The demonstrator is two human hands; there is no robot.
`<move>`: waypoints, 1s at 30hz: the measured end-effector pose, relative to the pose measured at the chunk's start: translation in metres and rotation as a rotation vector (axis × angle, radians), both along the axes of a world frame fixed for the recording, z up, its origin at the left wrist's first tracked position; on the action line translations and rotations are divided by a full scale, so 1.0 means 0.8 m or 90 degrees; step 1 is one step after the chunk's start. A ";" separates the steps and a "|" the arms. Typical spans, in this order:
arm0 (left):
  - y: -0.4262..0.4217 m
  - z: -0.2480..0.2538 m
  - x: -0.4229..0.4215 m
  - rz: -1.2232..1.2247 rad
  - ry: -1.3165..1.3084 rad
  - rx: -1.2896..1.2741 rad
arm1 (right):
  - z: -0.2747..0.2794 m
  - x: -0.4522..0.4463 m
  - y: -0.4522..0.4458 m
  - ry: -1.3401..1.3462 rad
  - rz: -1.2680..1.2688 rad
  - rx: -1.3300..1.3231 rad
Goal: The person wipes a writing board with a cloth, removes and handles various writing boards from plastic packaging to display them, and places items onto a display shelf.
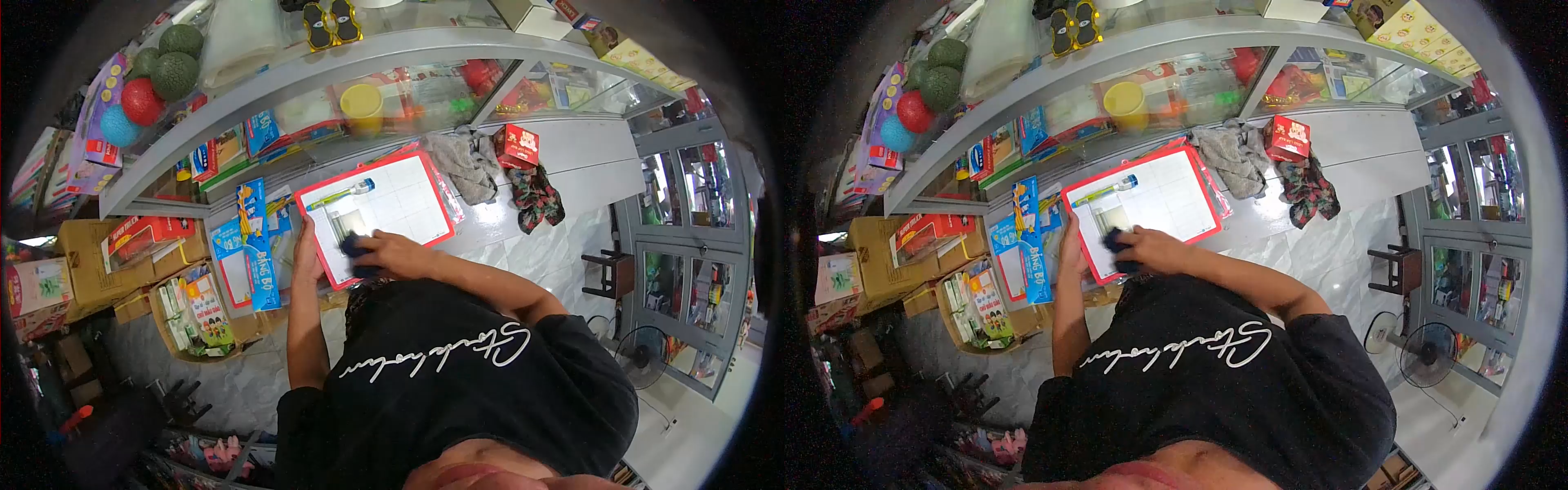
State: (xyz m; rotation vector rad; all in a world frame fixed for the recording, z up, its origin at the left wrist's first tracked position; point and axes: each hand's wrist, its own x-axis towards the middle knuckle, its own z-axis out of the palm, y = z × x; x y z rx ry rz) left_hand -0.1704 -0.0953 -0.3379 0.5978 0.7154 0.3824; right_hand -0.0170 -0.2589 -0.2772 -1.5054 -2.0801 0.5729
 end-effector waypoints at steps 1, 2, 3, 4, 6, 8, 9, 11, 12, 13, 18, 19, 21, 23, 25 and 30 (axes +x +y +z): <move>0.000 -0.002 -0.001 0.001 -0.009 0.018 | -0.005 0.018 -0.018 0.042 -0.005 -0.060; 0.001 -0.004 -0.004 0.008 -0.008 0.019 | -0.013 0.039 -0.037 0.085 -0.007 -0.120; 0.003 -0.006 -0.009 0.006 -0.012 0.022 | -0.022 0.058 -0.057 0.089 -0.071 -0.081; 0.002 -0.007 -0.016 0.005 -0.013 0.024 | -0.008 0.079 -0.072 0.101 -0.169 -0.167; -0.004 0.001 -0.031 0.020 -0.009 0.020 | -0.043 0.129 -0.101 0.095 -0.302 -0.081; -0.013 0.006 -0.042 0.030 -0.007 0.016 | -0.025 0.163 -0.110 0.167 -0.465 0.020; -0.019 0.007 -0.045 0.032 -0.018 -0.004 | -0.023 0.181 -0.109 0.152 -0.524 0.008; -0.033 0.005 -0.048 0.045 -0.027 -0.022 | -0.018 0.199 -0.099 -0.053 -0.643 0.078; -0.041 -0.001 -0.048 0.033 -0.037 -0.062 | -0.012 0.201 -0.098 -0.099 -0.652 0.116; -0.046 -0.009 -0.047 0.022 -0.047 -0.100 | -0.005 0.202 -0.095 -0.143 -0.659 0.157; -0.080 -0.016 -0.023 0.044 -0.062 -0.104 | -0.021 0.167 -0.124 0.260 -0.599 -0.053; -0.086 -0.018 -0.018 0.041 -0.085 -0.112 | -0.027 0.160 -0.135 0.487 -0.562 -0.142; -0.095 -0.009 -0.011 0.046 -0.115 -0.128 | -0.012 0.140 -0.151 0.885 -0.578 -0.133; -0.106 -0.001 -0.006 0.018 -0.106 -0.127 | -0.007 0.139 -0.171 1.007 -0.567 -0.181; -0.110 -0.009 -0.001 0.041 -0.087 -0.110 | -0.039 0.149 -0.197 0.978 -0.563 -0.245; -0.119 0.022 0.013 0.061 0.046 -0.022 | -0.031 0.164 -0.218 0.939 -0.507 -0.318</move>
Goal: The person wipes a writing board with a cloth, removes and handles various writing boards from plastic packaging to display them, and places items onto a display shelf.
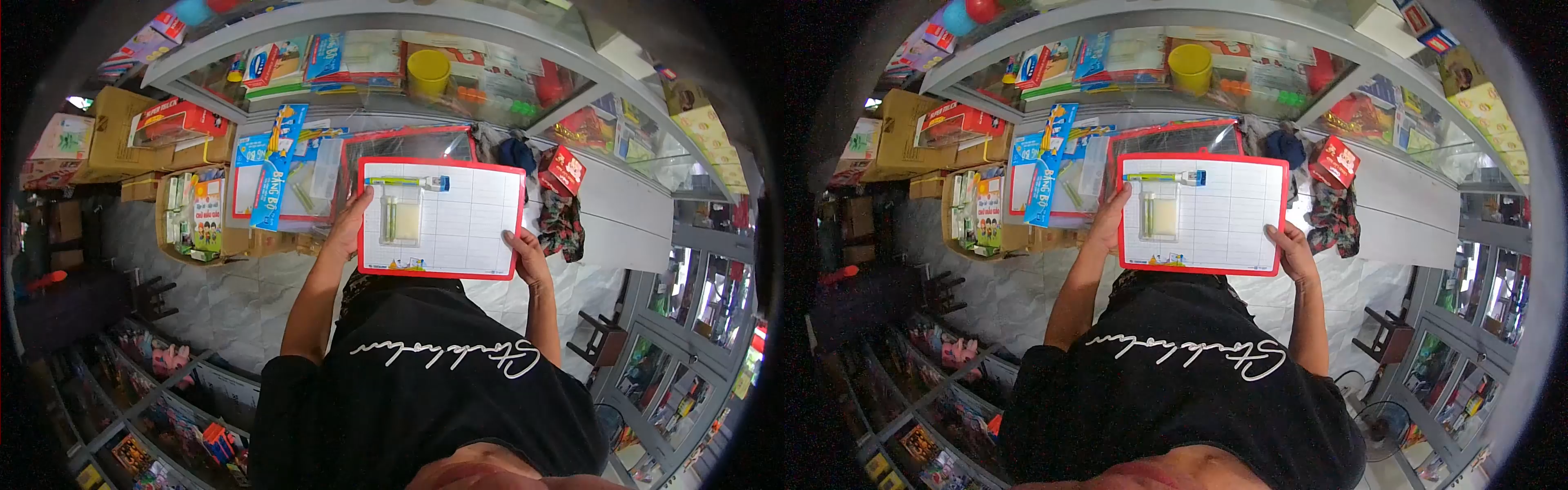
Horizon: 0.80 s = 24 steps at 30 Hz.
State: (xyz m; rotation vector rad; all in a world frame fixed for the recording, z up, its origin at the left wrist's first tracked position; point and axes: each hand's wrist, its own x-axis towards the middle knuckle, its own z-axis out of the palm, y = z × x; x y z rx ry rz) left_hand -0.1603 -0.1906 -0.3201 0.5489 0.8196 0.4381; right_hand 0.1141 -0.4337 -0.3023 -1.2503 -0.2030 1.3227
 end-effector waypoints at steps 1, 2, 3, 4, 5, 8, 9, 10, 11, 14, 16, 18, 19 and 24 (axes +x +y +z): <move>-0.002 0.016 0.006 -0.008 0.002 0.002 | -0.001 0.002 0.000 0.002 -0.008 0.002; -0.004 0.031 0.012 -0.006 -0.018 0.032 | -0.005 0.004 0.001 0.028 -0.063 0.012; -0.005 0.038 0.018 -0.008 -0.036 0.061 | -0.008 0.003 0.003 0.057 -0.123 0.022; -0.005 0.040 0.023 -0.025 -0.029 0.064 | -0.007 0.005 0.001 0.054 -0.119 0.038; -0.005 0.041 0.027 -0.036 -0.014 0.072 | -0.009 0.006 -0.003 0.067 -0.125 0.030; -0.018 0.038 0.046 -0.081 0.017 0.054 | -0.010 0.009 -0.025 -0.007 -0.188 0.011; -0.029 0.038 0.054 -0.103 0.019 0.038 | -0.016 0.012 -0.037 -0.024 -0.227 -0.018; -0.039 0.037 0.059 -0.146 -0.008 0.017 | -0.019 0.014 -0.048 -0.048 -0.247 -0.023; -0.049 0.034 0.062 -0.191 -0.036 -0.004 | -0.020 0.013 -0.057 -0.072 -0.269 -0.030; -0.065 0.024 0.058 -0.258 -0.038 -0.053 | -0.009 -0.002 -0.069 -0.063 -0.343 -0.022; -0.062 0.030 0.049 -0.261 -0.046 -0.045 | -0.007 -0.014 -0.073 -0.076 -0.352 -0.032; -0.052 0.032 0.039 -0.268 -0.056 -0.043 | 0.014 -0.034 -0.062 -0.092 -0.364 -0.041; -0.045 0.031 0.036 -0.271 -0.059 -0.049 | 0.010 -0.035 -0.064 -0.095 -0.367 -0.047; -0.005 0.032 0.031 -0.324 -0.055 0.011 | 0.016 -0.046 -0.055 -0.174 -0.438 0.015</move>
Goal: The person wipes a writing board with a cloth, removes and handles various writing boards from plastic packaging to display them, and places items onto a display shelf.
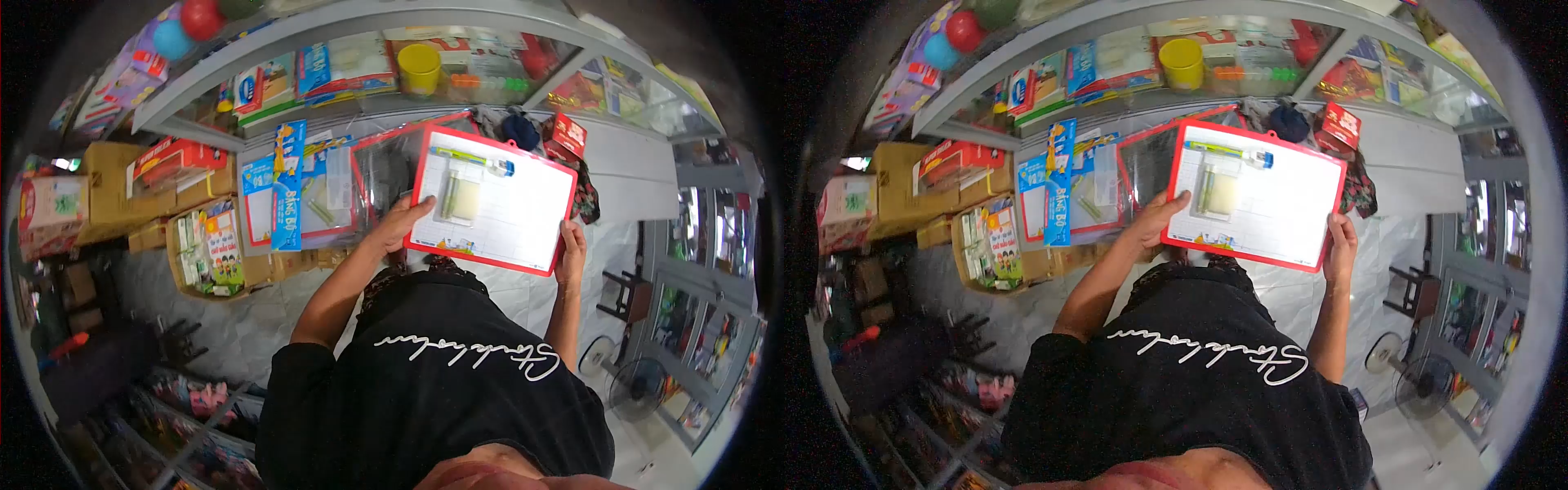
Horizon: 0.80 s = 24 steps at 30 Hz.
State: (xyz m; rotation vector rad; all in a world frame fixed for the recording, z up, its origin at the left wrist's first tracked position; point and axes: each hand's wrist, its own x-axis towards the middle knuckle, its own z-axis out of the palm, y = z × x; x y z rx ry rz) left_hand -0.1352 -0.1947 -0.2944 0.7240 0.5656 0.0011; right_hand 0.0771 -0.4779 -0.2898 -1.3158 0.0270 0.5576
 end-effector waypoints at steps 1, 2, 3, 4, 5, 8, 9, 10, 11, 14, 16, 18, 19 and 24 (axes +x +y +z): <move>0.007 0.000 0.002 -0.012 0.010 0.022 | 0.003 -0.002 -0.002 -0.042 -0.010 -0.018; 0.013 0.004 0.004 -0.006 -0.002 0.037 | 0.010 -0.006 -0.003 -0.057 -0.016 -0.049; 0.021 0.005 0.009 -0.011 0.010 0.030 | 0.021 -0.011 -0.004 -0.068 -0.011 -0.066; 0.029 0.008 0.010 -0.014 0.012 0.021 | 0.028 -0.014 -0.005 -0.117 -0.025 -0.088; 0.037 0.023 0.013 -0.015 0.015 0.013 | 0.036 -0.016 -0.005 -0.166 -0.036 -0.111; 0.066 0.035 0.023 -0.137 -0.037 0.018 | 0.079 -0.011 0.003 -0.373 -0.080 -0.263; 0.071 0.042 0.028 -0.151 -0.041 0.016 | 0.094 -0.006 0.005 -0.449 -0.065 -0.312; 0.074 0.049 0.035 -0.202 -0.045 0.033 | 0.111 -0.003 0.010 -0.451 -0.078 -0.318; 0.076 0.052 0.042 -0.249 -0.050 0.050 | 0.132 -0.001 0.022 -0.545 -0.017 -0.392; 0.067 0.049 0.061 -0.310 -0.035 0.092 | 0.130 0.019 0.025 -0.543 0.181 -0.444; 0.054 0.035 0.072 -0.327 -0.069 0.071 | 0.138 0.014 0.042 -0.348 0.362 -0.406; 0.040 0.030 0.078 -0.325 -0.113 0.014 | 0.109 0.032 0.025 -0.205 0.475 -0.404; 0.034 0.030 0.078 -0.325 -0.128 -0.009 | 0.109 0.024 0.022 -0.132 0.476 -0.347; 0.038 -0.009 0.047 -0.116 -0.046 0.207 | 0.083 0.013 -0.007 -0.049 0.437 -0.262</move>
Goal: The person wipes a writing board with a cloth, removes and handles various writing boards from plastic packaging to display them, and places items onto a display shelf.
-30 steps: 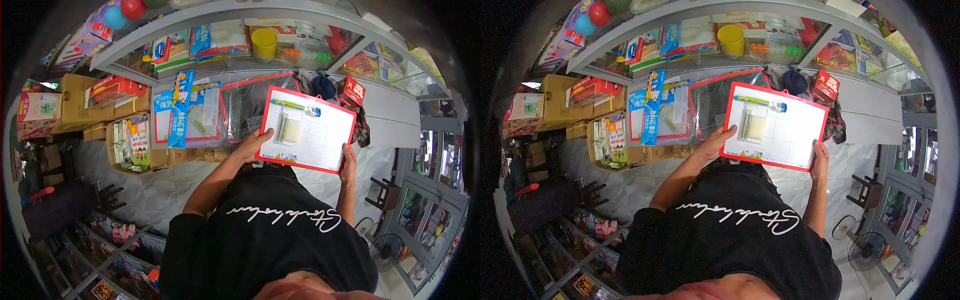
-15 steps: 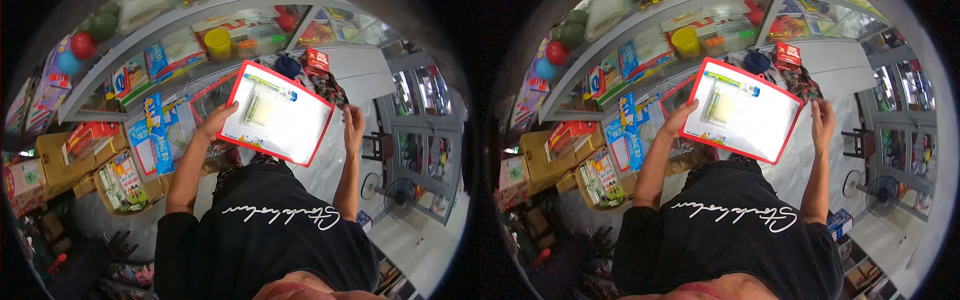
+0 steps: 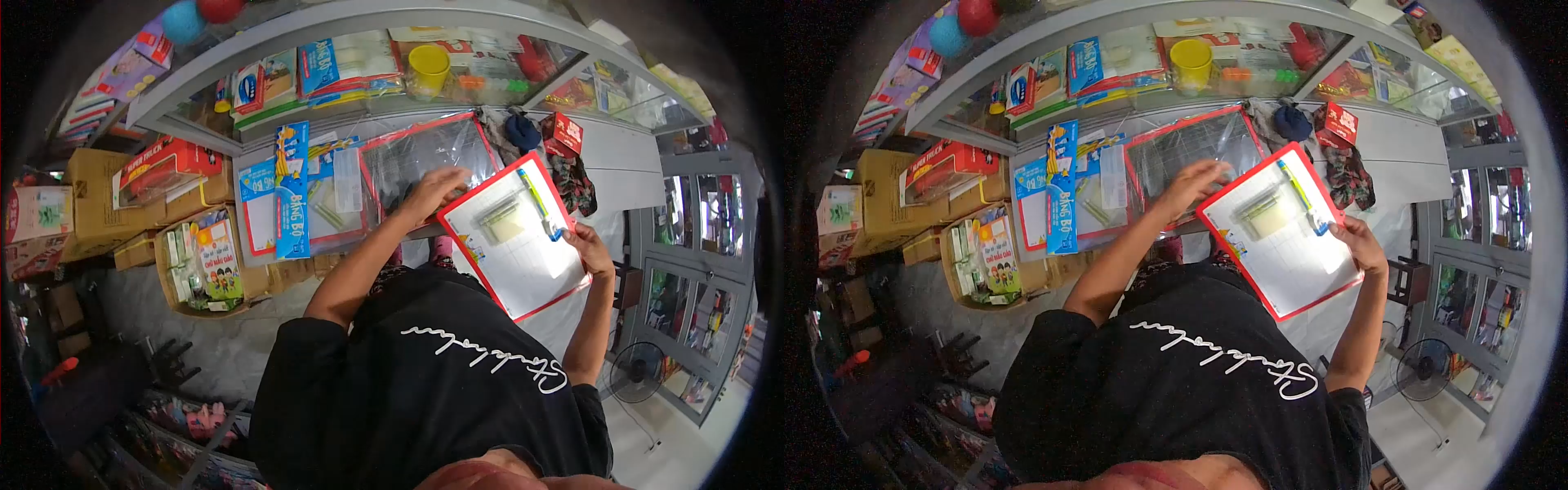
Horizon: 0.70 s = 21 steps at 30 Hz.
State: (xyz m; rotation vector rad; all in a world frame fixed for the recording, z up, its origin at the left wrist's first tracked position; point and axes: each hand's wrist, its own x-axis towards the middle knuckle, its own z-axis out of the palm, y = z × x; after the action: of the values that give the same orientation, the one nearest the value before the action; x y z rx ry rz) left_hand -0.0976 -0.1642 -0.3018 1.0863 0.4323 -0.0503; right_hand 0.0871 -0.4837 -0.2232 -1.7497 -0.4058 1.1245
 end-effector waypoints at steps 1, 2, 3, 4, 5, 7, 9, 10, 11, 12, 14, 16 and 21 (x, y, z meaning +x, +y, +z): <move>0.006 -0.014 -0.014 0.005 0.001 -0.003 | 0.001 -0.005 -0.002 0.017 -0.025 0.020; 0.011 -0.029 -0.028 0.135 0.006 0.355 | 0.009 -0.012 -0.001 0.059 -0.074 0.013; 0.014 -0.029 -0.039 0.262 0.011 0.715 | 0.008 -0.014 -0.004 0.060 -0.072 0.012; 0.014 -0.027 -0.050 0.264 0.013 0.714 | 0.005 -0.013 -0.008 0.064 -0.104 0.009; 0.013 -0.013 -0.060 0.260 0.142 0.824 | 0.002 -0.010 -0.012 0.067 -0.136 0.007; 0.014 -0.009 -0.068 0.255 0.278 0.927 | -0.012 -0.003 -0.018 0.068 -0.155 0.037; 0.013 -0.019 -0.069 0.214 0.295 0.989 | -0.027 0.006 -0.021 0.067 -0.223 0.055; 0.012 -0.023 -0.067 0.216 0.296 0.990 | -0.034 0.011 -0.023 0.068 -0.221 0.057; 0.009 -0.022 -0.064 0.201 0.330 0.985 | -0.037 0.017 -0.021 0.067 -0.223 0.070; 0.006 -0.021 -0.062 0.186 0.365 0.979 | -0.040 0.023 -0.019 0.067 -0.224 0.083; 0.001 -0.022 -0.063 0.165 0.364 0.989 | -0.045 0.032 -0.018 0.082 -0.218 0.098; -0.005 -0.022 -0.067 0.143 0.364 0.999 | -0.051 0.042 -0.017 0.099 -0.212 0.113; -0.024 -0.014 -0.107 0.031 0.180 1.047 | -0.052 0.055 -0.002 0.074 -0.224 0.116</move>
State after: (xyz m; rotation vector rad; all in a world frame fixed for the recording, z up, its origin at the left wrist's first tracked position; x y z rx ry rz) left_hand -0.1832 -0.1832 -0.3127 2.7014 0.7709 0.2474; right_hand 0.1308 -0.4852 -0.2648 -1.5150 -0.1177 0.9004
